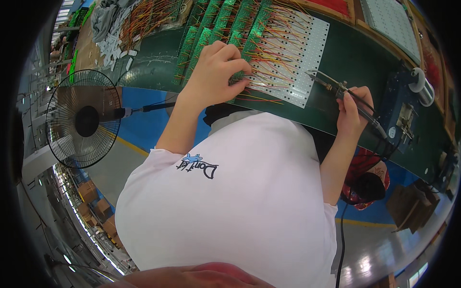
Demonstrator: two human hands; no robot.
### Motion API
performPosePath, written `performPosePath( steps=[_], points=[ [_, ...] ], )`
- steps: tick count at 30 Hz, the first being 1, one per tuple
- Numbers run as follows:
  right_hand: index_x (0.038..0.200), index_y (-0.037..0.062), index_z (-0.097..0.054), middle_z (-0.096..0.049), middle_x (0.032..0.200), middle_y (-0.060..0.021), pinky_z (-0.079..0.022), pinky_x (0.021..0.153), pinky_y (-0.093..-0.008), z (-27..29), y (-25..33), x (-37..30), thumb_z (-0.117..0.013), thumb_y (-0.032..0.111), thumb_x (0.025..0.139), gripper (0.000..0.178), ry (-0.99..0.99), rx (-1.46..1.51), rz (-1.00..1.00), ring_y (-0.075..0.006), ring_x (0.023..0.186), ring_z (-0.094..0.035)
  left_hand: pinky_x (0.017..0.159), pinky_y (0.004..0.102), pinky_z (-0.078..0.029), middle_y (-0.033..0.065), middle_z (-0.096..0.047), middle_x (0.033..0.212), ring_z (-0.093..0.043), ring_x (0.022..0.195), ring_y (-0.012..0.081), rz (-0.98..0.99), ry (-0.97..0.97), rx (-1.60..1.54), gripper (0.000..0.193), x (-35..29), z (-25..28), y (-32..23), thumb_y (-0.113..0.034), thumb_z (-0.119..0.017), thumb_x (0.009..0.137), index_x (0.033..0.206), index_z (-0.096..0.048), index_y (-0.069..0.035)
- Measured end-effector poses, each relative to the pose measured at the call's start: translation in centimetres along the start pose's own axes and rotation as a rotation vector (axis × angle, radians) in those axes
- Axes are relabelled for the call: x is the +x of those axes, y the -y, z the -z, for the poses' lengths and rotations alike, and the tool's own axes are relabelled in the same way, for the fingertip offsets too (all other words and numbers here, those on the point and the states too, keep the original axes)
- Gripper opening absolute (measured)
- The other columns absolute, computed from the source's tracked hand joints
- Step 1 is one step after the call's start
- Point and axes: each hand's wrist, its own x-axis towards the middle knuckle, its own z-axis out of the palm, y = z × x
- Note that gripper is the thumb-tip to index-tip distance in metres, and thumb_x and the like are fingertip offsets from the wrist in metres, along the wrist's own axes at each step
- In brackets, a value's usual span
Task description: The person solders wires from circuit boards onto an LED panel using a soldering iron, places the assembled unit onto a shelf, and places a new LED panel on the workstation.
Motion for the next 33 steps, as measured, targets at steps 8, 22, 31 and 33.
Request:
performPosePath(
  steps=[8,22,31,33],
  points=[
    [0.088,0.0023,-0.054,-0.061,0.083,-0.0092,-0.044,0.059,-0.0209,0.4,-0.2,-0.2,-0.067,-0.003,0.087,0.014,-0.088,0.015,-0.023,-0.0122,0.068,-0.057,0.095,0.0418,-0.035,-0.0012,-0.057,0.096,-0.052,0.102,0.0225,-0.036,0.099,0.042,0.020,0.2,-0.8,-0.7,-0.025,-0.085,0.073,0.088,-0.074,-0.019],
    [0.089,0.0023,-0.054,-0.062,0.085,-0.0097,-0.045,0.062,-0.0219,0.4,0.0,0.1,-0.066,-0.004,0.086,0.014,-0.033,0.057,-0.001,-0.0131,0.070,-0.056,0.092,0.0411,-0.035,-0.0012,-0.061,0.096,-0.054,0.099,0.0233,-0.072,0.076,-0.053,0.017,0.6,-1.4,-0.2,-0.022,-0.085,0.074,0.085,-0.073,-0.017],
    [0.088,0.0023,-0.054,-0.061,0.086,-0.0102,-0.045,0.062,-0.0219,0.6,-0.2,0.4,-0.067,-0.002,0.086,0.014,-0.023,0.006,-0.002,-0.0129,0.071,-0.057,0.091,0.0421,-0.035,-0.0022,-0.058,0.099,-0.052,0.102,0.0247,0.026,-0.060,0.059,0.024,1.0,-0.7,0.7,-0.025,-0.088,0.064,0.082,-0.073,-0.020],
    [0.088,0.0025,-0.053,-0.061,0.086,-0.0101,-0.045,0.062,-0.0224,0.5,-0.1,0.3,-0.067,-0.001,0.086,0.015,-0.065,0.022,-0.035,-0.0127,0.071,-0.056,0.091,0.0426,-0.033,-0.0056,-0.057,0.097,-0.051,0.104,0.0235,-0.001,-0.013,0.093,0.021,1.0,-1.1,0.3,-0.026,-0.088,0.065,0.082,-0.074,-0.024]
  ],
)
